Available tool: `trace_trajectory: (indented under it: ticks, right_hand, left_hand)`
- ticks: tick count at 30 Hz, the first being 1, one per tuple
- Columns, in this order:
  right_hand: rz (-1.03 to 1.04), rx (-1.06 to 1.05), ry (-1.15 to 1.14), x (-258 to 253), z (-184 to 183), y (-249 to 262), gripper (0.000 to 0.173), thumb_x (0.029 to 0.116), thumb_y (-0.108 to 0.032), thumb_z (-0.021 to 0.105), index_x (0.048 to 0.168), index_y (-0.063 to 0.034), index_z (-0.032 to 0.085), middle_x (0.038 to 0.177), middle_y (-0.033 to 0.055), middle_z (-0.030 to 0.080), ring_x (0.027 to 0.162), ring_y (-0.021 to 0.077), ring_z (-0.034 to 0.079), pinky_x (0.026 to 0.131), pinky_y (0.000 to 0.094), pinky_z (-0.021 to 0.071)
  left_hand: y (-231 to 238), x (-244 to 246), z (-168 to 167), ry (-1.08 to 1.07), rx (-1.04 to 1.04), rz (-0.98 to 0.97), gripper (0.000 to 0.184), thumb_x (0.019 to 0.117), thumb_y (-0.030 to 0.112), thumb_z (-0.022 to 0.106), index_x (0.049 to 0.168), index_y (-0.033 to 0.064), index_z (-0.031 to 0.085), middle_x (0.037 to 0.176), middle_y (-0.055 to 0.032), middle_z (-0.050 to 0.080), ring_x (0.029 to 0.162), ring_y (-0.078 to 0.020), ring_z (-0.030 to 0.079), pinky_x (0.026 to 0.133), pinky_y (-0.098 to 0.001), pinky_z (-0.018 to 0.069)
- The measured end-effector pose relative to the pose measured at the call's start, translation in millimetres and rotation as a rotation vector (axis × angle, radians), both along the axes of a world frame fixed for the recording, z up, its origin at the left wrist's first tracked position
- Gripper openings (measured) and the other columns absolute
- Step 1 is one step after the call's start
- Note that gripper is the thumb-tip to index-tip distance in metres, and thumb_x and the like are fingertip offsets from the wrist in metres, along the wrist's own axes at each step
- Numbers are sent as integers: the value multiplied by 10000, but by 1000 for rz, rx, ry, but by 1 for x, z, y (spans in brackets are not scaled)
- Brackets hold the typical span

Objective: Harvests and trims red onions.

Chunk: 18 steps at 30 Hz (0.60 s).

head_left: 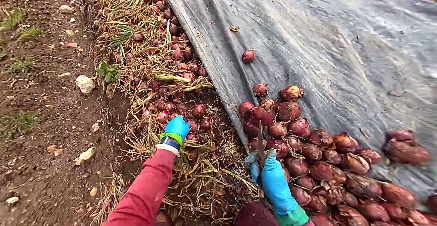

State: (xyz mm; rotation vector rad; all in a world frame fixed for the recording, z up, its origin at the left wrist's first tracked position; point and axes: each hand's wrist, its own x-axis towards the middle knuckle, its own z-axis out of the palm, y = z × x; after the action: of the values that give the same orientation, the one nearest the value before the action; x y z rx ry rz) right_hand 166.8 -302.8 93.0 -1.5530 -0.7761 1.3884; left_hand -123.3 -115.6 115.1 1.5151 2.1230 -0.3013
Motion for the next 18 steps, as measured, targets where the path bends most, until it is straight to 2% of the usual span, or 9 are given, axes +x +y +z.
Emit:
trace_trajectory:
  ticks: [2, 4, 7, 10, 13, 15, 16, 17, 18]
  right_hand:
    - [67, -56, 32, -9, -6, -16, 884, 1031, -664, 68, 976, -48, 698, 556, 50, 576, 422, 175, 549, 412, 365, 518]
    - [85, -95, 85, -19, -15, -26, 883, 1022, -690, 95, 1013, -50, 704, 564, 49, 581, 433, 178, 557, 421, 369, 524]
    - [10, -164, 162, -28, -29, -39, 877, 1044, -650, 90, 1047, -34, 714, 560, 63, 583, 438, 188, 569, 429, 378, 536]
    - [-53, -231, 269, -33, -46, -45, 942, 1028, -663, 22, 1045, -16, 707, 562, 97, 597, 446, 225, 599, 440, 414, 564]
    - [1, -380, 402, -40, -57, -45, 962, 1015, -672, -21, 1051, -8, 674, 575, 114, 588, 471, 261, 618, 472, 455, 584]
    - [162, -376, 452, -50, -59, -37, 902, 1026, -675, 46, 1075, -21, 664, 598, 94, 583, 486, 242, 610, 482, 435, 581]
    - [252, -303, 468, -55, -56, -29, 876, 1015, -706, 119, 1094, -27, 667, 608, 80, 587, 486, 227, 607, 481, 420, 580]
    - [323, -206, 476, -60, -47, -21, 880, 974, -778, 221, 1097, -34, 673, 616, 63, 592, 481, 206, 604, 475, 399, 580]
    - [357, -113, 474, -65, -33, -12, 906, 895, -860, 345, 1063, -37, 686, 618, 56, 600, 475, 194, 601, 466, 385, 576]
  left_hand:
    - [5, 2, -46, 7, -94, 103, 525, 872, 474, 756, 1144, 27, 722, 1149, -226, 719, 1114, -398, 691, 946, -648, 540]
    - [9, 7, -78, 54, -145, 142, 610, 760, 489, 852, 1131, 24, 718, 1139, -213, 725, 1099, -370, 705, 941, -617, 560]
    - [16, -7, -88, 0, -180, 125, 652, 734, 479, 898, 1143, 1, 727, 1150, -225, 722, 1124, -392, 688, 978, -629, 533]
    - [20, -22, -62, -239, -25, 136, 667, 736, 314, 931, 1274, 15, 673, 1172, -214, 718, 1140, -386, 675, 1003, -633, 517]
    - [-3, -16, -10, -597, 100, 130, 749, 692, 96, 935, 1369, 117, 615, 1197, -95, 732, 1091, -221, 719, 946, -475, 614]
    - [-30, -10, 26, -832, 104, 83, 772, 663, -2, 910, 1363, 112, 606, 1183, -70, 738, 1060, -183, 729, 896, -421, 641]
    - [-40, -7, 38, -913, 84, 47, 723, 644, -6, 910, 1304, 100, 633, 1128, -64, 754, 1007, -176, 740, 846, -398, 651]
    - [-50, -6, 48, -955, 44, -14, 659, 644, 36, 939, 1241, 91, 667, 1071, -60, 769, 960, -170, 749, 820, -383, 653]
    - [-59, -7, 57, -928, -15, -118, 594, 665, 152, 969, 1188, 104, 692, 1032, -32, 777, 950, -143, 751, 848, -369, 652]
